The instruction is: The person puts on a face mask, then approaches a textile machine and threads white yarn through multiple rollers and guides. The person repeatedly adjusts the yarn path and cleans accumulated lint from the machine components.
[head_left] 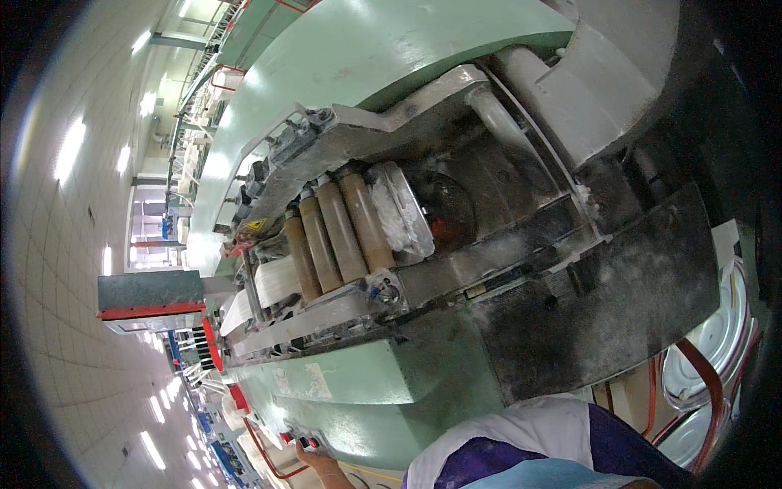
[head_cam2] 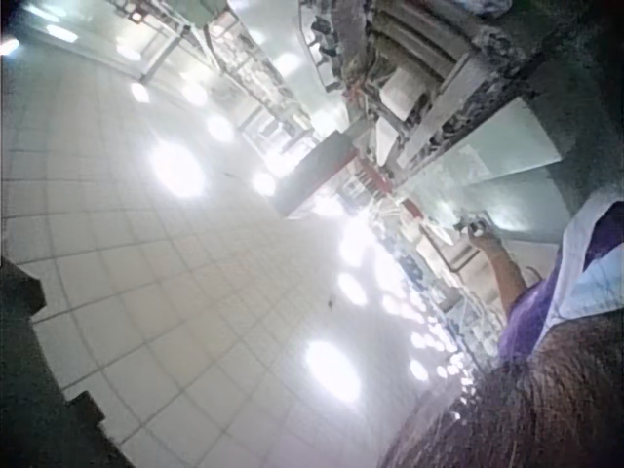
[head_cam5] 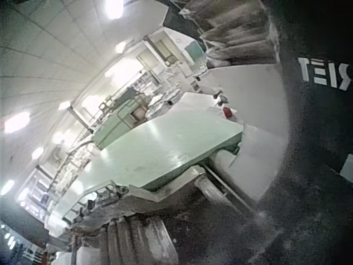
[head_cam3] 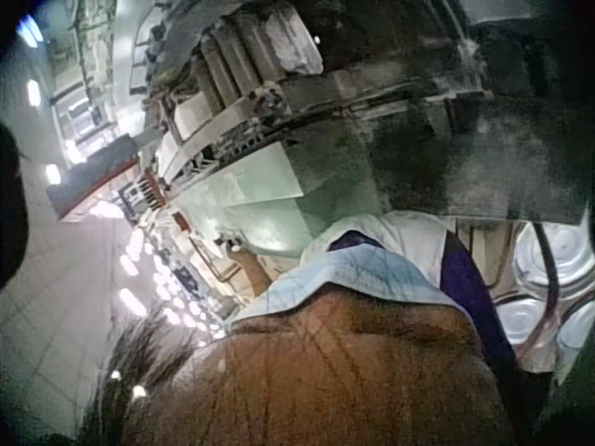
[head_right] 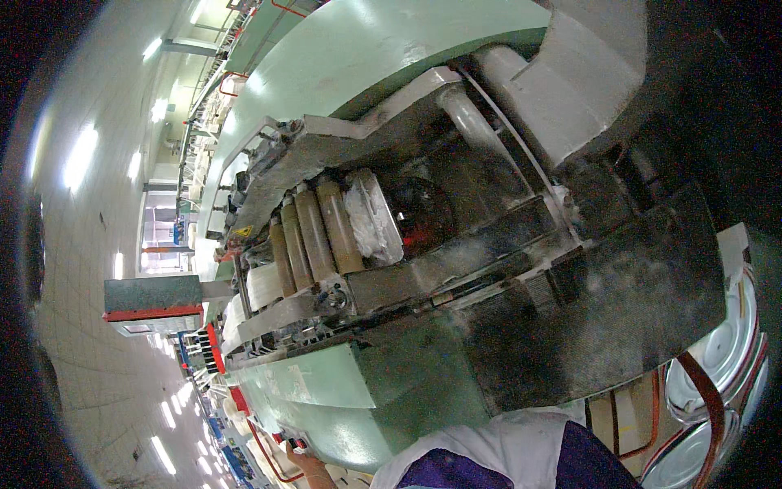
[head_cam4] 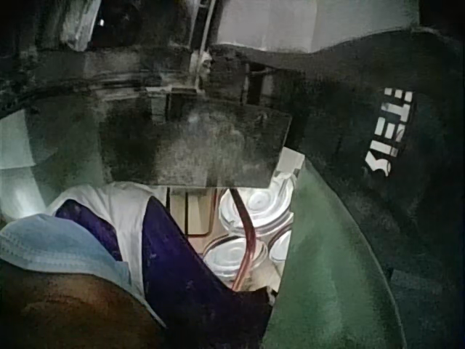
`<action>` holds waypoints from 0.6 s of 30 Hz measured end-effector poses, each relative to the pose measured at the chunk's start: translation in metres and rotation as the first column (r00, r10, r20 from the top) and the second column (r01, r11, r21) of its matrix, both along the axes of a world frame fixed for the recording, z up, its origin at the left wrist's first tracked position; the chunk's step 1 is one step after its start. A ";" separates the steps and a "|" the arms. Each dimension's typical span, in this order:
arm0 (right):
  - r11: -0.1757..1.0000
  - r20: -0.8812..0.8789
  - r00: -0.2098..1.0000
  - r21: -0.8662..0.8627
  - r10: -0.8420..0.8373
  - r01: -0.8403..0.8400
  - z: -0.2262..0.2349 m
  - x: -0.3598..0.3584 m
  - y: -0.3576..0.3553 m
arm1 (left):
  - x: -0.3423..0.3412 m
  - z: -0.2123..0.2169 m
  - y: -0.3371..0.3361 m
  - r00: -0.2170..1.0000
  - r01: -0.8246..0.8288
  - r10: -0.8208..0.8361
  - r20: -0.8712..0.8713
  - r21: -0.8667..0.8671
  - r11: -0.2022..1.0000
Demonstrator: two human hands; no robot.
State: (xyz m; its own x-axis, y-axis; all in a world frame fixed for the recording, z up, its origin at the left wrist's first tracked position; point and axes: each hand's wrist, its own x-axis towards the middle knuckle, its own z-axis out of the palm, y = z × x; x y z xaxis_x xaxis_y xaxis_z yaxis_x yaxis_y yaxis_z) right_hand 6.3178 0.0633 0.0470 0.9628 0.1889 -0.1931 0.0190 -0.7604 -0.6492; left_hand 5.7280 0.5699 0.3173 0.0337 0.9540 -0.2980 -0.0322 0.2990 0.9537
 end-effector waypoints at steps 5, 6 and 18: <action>1.000 0.000 1.000 0.031 0.002 -0.002 0.013 -0.026 -0.030 | -0.002 -0.003 0.004 0.997 0.043 -0.033 -0.068 0.145 0.989; 0.999 -0.002 1.000 0.039 0.005 -0.005 0.018 -0.034 -0.038 | 0.003 -0.003 0.005 0.998 0.054 -0.044 -0.054 0.193 0.980; 0.996 -0.013 0.996 0.027 0.083 -0.082 0.121 -0.164 -0.154 | 0.062 0.014 -0.049 0.741 0.445 0.135 -0.658 0.631 0.635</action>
